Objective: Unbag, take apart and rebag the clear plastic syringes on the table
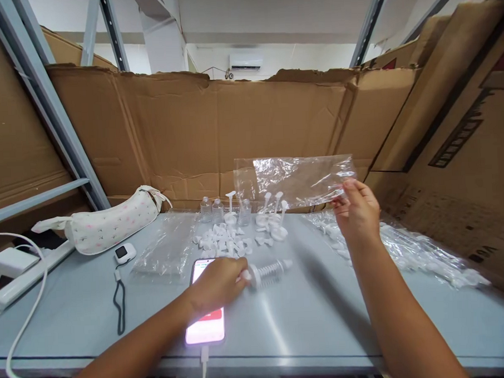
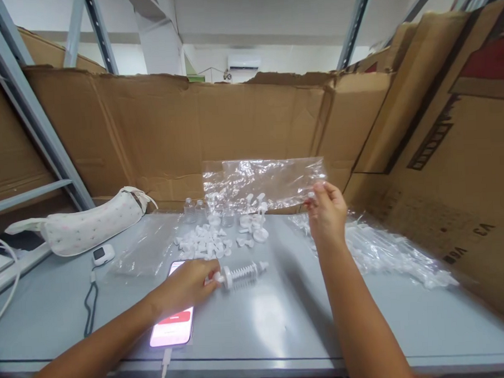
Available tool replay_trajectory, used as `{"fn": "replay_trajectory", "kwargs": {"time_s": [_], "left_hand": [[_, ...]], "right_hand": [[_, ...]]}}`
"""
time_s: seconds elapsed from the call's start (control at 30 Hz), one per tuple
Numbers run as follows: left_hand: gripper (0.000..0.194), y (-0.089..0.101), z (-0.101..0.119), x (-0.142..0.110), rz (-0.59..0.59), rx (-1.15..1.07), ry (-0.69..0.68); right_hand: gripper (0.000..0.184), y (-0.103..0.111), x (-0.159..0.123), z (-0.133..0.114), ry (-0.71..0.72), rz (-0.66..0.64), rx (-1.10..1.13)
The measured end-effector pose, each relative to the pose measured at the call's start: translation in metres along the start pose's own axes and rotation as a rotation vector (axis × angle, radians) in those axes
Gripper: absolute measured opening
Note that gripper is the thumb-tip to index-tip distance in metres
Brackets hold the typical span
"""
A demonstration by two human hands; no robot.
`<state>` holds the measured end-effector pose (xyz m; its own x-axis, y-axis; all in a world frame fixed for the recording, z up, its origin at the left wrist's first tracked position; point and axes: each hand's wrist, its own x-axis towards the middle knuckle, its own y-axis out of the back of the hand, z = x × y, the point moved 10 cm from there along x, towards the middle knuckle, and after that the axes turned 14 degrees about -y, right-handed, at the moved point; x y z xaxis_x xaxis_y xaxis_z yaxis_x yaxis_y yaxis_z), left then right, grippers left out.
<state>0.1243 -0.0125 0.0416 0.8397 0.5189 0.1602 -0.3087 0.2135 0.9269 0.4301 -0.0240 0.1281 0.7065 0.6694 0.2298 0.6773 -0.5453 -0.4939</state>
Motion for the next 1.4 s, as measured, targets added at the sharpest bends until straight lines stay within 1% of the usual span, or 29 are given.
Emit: {"fn": "replay_trajectory", "kwargs": {"time_s": [0.07, 0.17, 0.23, 0.27, 0.33, 0.4, 0.43, 0.47, 0.5, 0.57, 0.6, 0.67, 0.73, 0.8, 0.87, 0.97, 1.03, 1.1, 1.17, 1.23, 1.3, 1.33, 1.4], "left_hand": [[0.014, 0.005, -0.014, 0.006, 0.052, 0.023, 0.047], [0.019, 0.008, -0.032, 0.010, 0.119, 0.011, 0.095], [0.026, 0.013, -0.041, 0.009, 0.198, -0.037, 0.092], [0.029, 0.018, -0.044, 0.007, 0.259, -0.072, 0.086], [0.033, 0.031, -0.050, 0.005, 0.394, -0.199, 0.067], [0.040, 0.042, -0.059, 0.004, 0.515, -0.423, 0.067], [0.045, 0.045, -0.063, 0.005, 0.555, -0.569, 0.072], [0.051, 0.046, -0.066, 0.007, 0.575, -0.724, 0.075], [0.058, 0.045, -0.066, 0.010, 0.570, -0.875, 0.072], [0.067, 0.042, -0.063, 0.015, 0.527, -1.112, 0.052], [0.070, 0.040, -0.060, 0.016, 0.495, -1.188, 0.037], [0.074, 0.036, -0.057, 0.016, 0.455, -1.247, 0.023], [0.081, 0.033, -0.059, 0.016, 0.433, -1.231, 0.018], [0.088, 0.033, -0.062, 0.016, 0.419, -1.186, 0.012], [0.089, 0.039, -0.066, 0.017, 0.428, -1.086, 0.003], [0.080, 0.060, -0.072, 0.018, 0.499, -0.801, -0.021], [0.073, 0.073, -0.072, 0.020, 0.547, -0.622, -0.042], [0.069, 0.085, -0.075, 0.022, 0.617, -0.513, -0.058], [0.063, 0.096, -0.079, 0.021, 0.731, -0.454, -0.071], [0.057, 0.107, -0.087, 0.017, 0.869, -0.427, -0.068], [0.050, 0.114, -0.096, 0.010, 0.991, -0.440, -0.051], [0.047, 0.116, -0.100, 0.007, 1.043, -0.463, -0.045], [0.040, 0.120, -0.105, 0.001, 1.126, -0.526, -0.060]], "right_hand": [[0.038, -0.009, 0.000, 0.016, -0.073, -0.084, -0.046], [0.042, -0.021, -0.003, 0.039, -0.186, -0.172, -0.095], [0.043, -0.029, -0.007, 0.056, -0.284, -0.225, -0.097], [0.044, -0.033, -0.010, 0.063, -0.326, -0.251, -0.094], [0.043, -0.045, -0.021, 0.076, -0.399, -0.325, -0.120], [0.043, -0.059, -0.036, 0.088, -0.452, -0.417, -0.174], [0.042, -0.067, -0.045, 0.095, -0.477, -0.461, -0.202], [0.043, -0.073, -0.055, 0.102, -0.503, -0.501, -0.225], [0.043, -0.079, -0.064, 0.110, -0.529, -0.535, -0.241], [0.044, -0.090, -0.081, 0.125, -0.575, -0.594, -0.270], [0.044, -0.095, -0.088, 0.131, -0.585, -0.618, -0.285], [0.043, -0.102, -0.094, 0.139, -0.566, -0.641, -0.317], [0.042, -0.105, -0.090, 0.140, -0.495, -0.613, -0.343], [0.041, -0.107, -0.079, 0.134, -0.411, -0.555, -0.348], [0.041, -0.108, -0.064, 0.124, -0.340, -0.494, -0.333], [0.040, -0.113, -0.042, 0.103, -0.241, -0.402, -0.301], [0.039, -0.116, -0.032, 0.082, -0.121, -0.323, -0.288], [0.040, -0.121, -0.029, 0.062, 0.029, -0.245, -0.278], [0.048, -0.127, -0.033, 0.050, 0.138, -0.190, -0.254], [0.060, -0.135, -0.038, 0.053, 0.145, -0.178, -0.220], [0.067, -0.144, -0.042, 0.063, 0.092, -0.203, -0.187], [0.066, -0.149, -0.043, 0.069, 0.058, -0.224, -0.173], [0.056, -0.158, -0.046, 0.080, 0.009, -0.283, -0.159]]}}
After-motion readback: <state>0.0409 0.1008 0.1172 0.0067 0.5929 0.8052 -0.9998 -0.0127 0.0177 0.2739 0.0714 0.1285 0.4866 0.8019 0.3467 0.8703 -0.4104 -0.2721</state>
